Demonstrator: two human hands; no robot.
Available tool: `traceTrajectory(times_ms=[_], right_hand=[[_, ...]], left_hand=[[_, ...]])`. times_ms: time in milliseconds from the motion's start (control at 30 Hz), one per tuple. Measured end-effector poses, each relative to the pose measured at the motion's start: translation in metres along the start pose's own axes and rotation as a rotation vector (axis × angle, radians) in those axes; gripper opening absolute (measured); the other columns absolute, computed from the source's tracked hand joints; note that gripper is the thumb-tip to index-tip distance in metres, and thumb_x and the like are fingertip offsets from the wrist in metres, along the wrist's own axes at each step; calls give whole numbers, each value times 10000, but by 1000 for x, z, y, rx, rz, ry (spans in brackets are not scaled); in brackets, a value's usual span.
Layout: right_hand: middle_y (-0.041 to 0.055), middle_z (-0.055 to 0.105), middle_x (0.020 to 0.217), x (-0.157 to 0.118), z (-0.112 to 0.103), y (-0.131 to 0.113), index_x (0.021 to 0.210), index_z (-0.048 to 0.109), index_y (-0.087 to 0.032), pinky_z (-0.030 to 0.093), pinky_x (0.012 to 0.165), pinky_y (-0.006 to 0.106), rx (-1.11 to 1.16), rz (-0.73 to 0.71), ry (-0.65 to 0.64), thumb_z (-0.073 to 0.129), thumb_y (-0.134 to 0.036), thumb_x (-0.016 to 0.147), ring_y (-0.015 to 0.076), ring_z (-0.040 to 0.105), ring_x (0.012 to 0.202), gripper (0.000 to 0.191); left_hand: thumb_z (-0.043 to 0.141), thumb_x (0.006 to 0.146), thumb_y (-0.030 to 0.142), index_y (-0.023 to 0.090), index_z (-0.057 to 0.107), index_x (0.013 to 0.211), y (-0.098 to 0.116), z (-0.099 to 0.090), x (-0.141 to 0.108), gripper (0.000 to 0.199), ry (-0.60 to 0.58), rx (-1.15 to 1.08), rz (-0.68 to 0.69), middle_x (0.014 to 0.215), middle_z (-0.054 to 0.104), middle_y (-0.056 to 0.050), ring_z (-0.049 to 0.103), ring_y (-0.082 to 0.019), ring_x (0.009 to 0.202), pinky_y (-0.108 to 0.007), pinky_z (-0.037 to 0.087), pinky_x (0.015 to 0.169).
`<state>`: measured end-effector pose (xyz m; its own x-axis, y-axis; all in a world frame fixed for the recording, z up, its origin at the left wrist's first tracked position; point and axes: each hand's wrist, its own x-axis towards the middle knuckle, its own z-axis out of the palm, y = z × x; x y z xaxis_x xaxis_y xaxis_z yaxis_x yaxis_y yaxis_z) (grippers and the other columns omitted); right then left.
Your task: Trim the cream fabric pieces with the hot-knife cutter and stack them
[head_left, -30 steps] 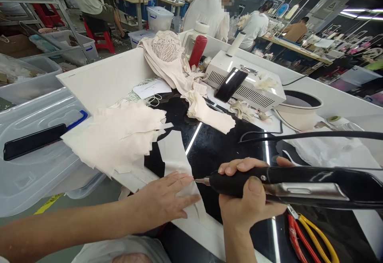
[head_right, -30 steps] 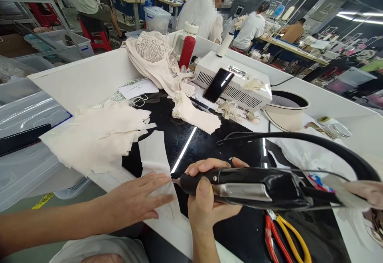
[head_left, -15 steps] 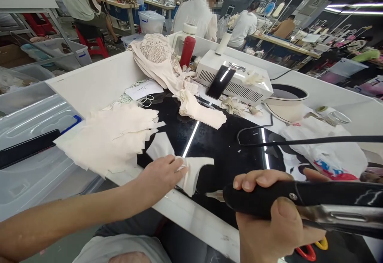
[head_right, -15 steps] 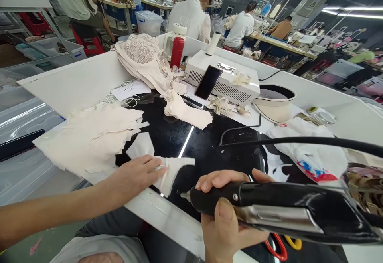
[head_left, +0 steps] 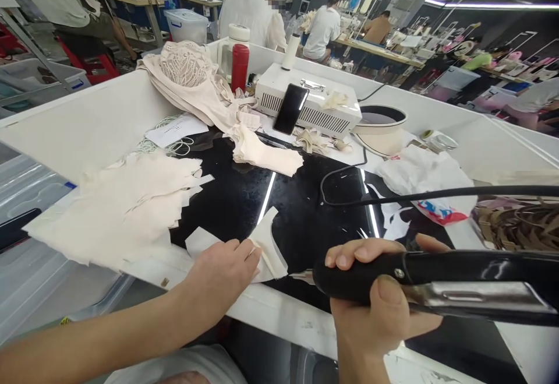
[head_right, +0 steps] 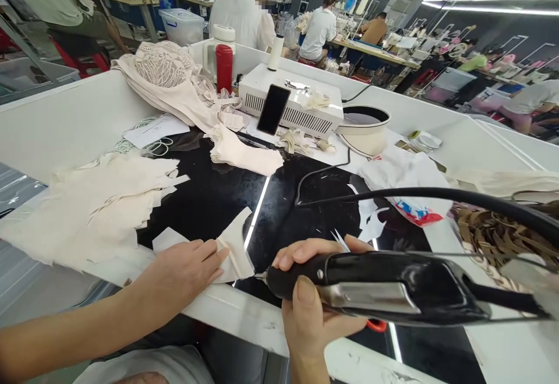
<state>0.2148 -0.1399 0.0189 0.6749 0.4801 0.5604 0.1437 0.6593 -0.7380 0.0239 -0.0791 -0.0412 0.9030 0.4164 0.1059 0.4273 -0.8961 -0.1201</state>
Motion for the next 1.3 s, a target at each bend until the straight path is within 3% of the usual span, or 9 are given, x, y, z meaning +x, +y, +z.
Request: traceTrajectory(times_ms=[133,233,367,467,800,1300], right_hand=[[-64,672,796,-3,4,3,1230,572,-247,581,507,312,6,7,-10,780,-214,817,138,610,572,463],[-64,664,803,-5,5,5,1239,562,-248,584,519,317,-6,6,-12,774,-220,825,143,613,584,465],[-61,651,801,-7,3,6,1245,543,-243,582,522,311,-17,0,-13,788,-236,832,137,605,579,480],[-58,642,817,-9,1,6,1256,533,-253,587,540,312,-17,16,-34,781,-235,850,136,608,599,476],[-58,636,829,-12,-3,5,1263,536,-273,594,554,334,-53,30,-49,774,-255,860,145,620,614,468],[-44,672,831,-12,1,4,1257,557,-233,594,539,334,-25,-15,-40,803,-251,857,147,623,599,470]], left_hand=[[525,885,-64,144,609,917,-1,-12,3,227,117,-24,40,844,604,-39,574,-212,715,-342,461,590],[500,928,-54,119,640,1021,3,-18,8,242,241,-148,162,889,632,-49,605,-209,801,-334,527,694],[498,1027,33,103,668,1035,11,-11,17,184,314,-267,332,907,640,-48,613,-194,840,-327,567,804],[507,1043,52,91,683,1070,13,0,21,182,330,-279,385,946,665,-61,639,-193,891,-318,583,852],[546,1059,52,88,673,1182,-7,3,26,181,349,-231,379,1075,743,-76,701,-164,1046,-306,587,1009],[525,1053,77,137,647,1273,-3,8,17,258,305,-255,291,1171,714,-96,691,-210,1051,-361,607,963]])
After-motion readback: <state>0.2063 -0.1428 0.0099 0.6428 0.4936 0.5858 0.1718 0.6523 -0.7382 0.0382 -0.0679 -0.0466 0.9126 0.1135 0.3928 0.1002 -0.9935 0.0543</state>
